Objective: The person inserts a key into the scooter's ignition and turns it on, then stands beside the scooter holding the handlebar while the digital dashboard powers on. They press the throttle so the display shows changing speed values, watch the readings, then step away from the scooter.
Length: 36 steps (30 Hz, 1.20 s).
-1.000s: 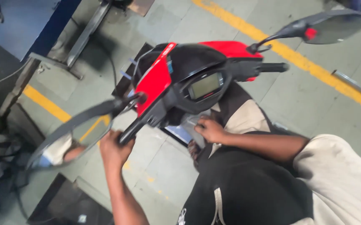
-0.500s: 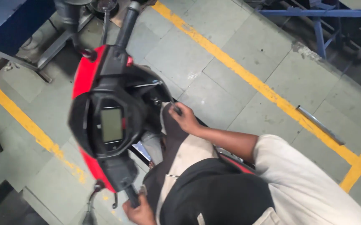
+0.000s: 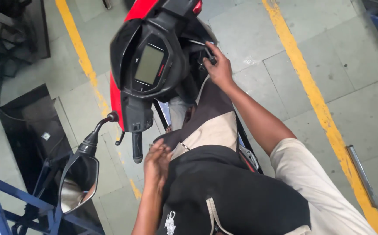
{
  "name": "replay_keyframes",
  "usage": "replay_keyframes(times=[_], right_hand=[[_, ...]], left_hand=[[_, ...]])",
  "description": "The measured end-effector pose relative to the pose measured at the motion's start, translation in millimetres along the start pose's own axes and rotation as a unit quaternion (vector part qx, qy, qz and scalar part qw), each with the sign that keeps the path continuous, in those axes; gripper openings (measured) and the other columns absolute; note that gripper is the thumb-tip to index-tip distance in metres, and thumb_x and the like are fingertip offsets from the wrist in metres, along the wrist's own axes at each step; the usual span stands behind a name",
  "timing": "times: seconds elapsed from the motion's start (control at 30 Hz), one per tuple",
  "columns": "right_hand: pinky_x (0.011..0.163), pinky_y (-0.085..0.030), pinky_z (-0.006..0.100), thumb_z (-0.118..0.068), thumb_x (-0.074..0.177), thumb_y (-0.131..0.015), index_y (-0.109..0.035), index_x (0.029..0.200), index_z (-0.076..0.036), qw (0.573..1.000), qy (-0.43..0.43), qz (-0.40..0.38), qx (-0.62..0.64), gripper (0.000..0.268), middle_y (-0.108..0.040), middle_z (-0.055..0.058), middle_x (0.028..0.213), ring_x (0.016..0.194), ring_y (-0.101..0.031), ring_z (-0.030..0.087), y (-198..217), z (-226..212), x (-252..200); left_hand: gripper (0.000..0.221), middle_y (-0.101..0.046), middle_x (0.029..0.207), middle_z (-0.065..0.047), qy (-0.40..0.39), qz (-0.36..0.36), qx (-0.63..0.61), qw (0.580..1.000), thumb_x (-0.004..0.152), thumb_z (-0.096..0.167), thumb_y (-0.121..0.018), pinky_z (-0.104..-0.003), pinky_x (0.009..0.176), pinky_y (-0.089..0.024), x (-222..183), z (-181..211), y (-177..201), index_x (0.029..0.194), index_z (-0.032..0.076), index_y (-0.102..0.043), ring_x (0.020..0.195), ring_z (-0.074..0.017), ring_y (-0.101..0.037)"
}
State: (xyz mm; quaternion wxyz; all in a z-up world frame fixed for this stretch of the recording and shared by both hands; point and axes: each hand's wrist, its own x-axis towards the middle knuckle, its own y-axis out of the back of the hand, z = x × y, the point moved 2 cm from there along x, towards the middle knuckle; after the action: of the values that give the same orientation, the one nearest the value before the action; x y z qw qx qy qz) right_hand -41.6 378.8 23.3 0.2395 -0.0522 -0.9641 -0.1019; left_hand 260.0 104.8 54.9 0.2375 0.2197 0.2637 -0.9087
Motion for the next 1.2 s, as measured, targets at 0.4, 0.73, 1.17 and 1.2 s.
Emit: replay_keyframes(times=[0.4, 0.73, 1.17, 1.2], right_hand=[[0.079, -0.055, 0.047, -0.019, 0.084, -0.072, -0.036, 0.156, -0.043, 0.945, -0.201, -0.144, -0.212, 0.084, -0.074, 0.017, 0.09, 0.085, -0.071, 0.039, -14.2, -10.7, 18.5], [0.068, -0.058, 0.039, -0.002, 0.096, -0.056, -0.043, 0.152, -0.007, 0.926, -0.342, -0.129, 0.09, 0.058, -0.061, 0.015, 0.109, 0.081, -0.066, 0.021, 18.2, -36.4, -78.4], [0.084, -0.06, 0.031, -0.004, 0.095, -0.078, -0.073, 0.12, 0.0, 0.994, -0.097, -0.036, -0.038, 0.026, -0.074, 0.013, 0.108, 0.097, -0.076, 0.021, 51.5, -151.5, -110.1], [0.084, -0.06, 0.031, -0.004, 0.096, -0.078, -0.073, 0.12, 0.0, 0.995, -0.096, -0.027, -0.027, 0.026, -0.075, 0.013, 0.109, 0.098, -0.076, 0.021, 51.6, -149.4, -111.5]], left_hand=[[0.032, -0.069, 0.118, -0.016, 0.134, -0.067, -0.04, 0.988, 0.094, 0.002, -0.068, -0.04, 0.103, -0.054, 33.4, -26.0, -28.4, 0.123, -0.006, -0.059, 0.113, -0.0281, -0.068], [0.038, -0.068, 0.11, -0.012, 0.112, -0.09, -0.015, 0.989, 0.096, 0.014, -0.074, -0.04, 0.094, -0.056, 89.0, -31.1, -96.4, 0.126, -0.004, -0.06, 0.104, -0.0253, -0.069], [0.042, -0.069, 0.126, -0.018, 0.137, -0.187, -0.016, 0.973, 0.099, 0.023, -0.067, -0.039, 0.097, -0.057, 102.4, -22.0, -174.9, 0.13, -0.004, -0.061, 0.116, -0.0284, -0.07], [0.04, -0.07, 0.125, -0.018, 0.14, -0.186, -0.019, 0.972, 0.099, 0.023, -0.068, -0.039, 0.096, -0.058, 103.0, -22.7, -174.8, 0.129, -0.004, -0.062, 0.115, -0.0282, -0.07]])
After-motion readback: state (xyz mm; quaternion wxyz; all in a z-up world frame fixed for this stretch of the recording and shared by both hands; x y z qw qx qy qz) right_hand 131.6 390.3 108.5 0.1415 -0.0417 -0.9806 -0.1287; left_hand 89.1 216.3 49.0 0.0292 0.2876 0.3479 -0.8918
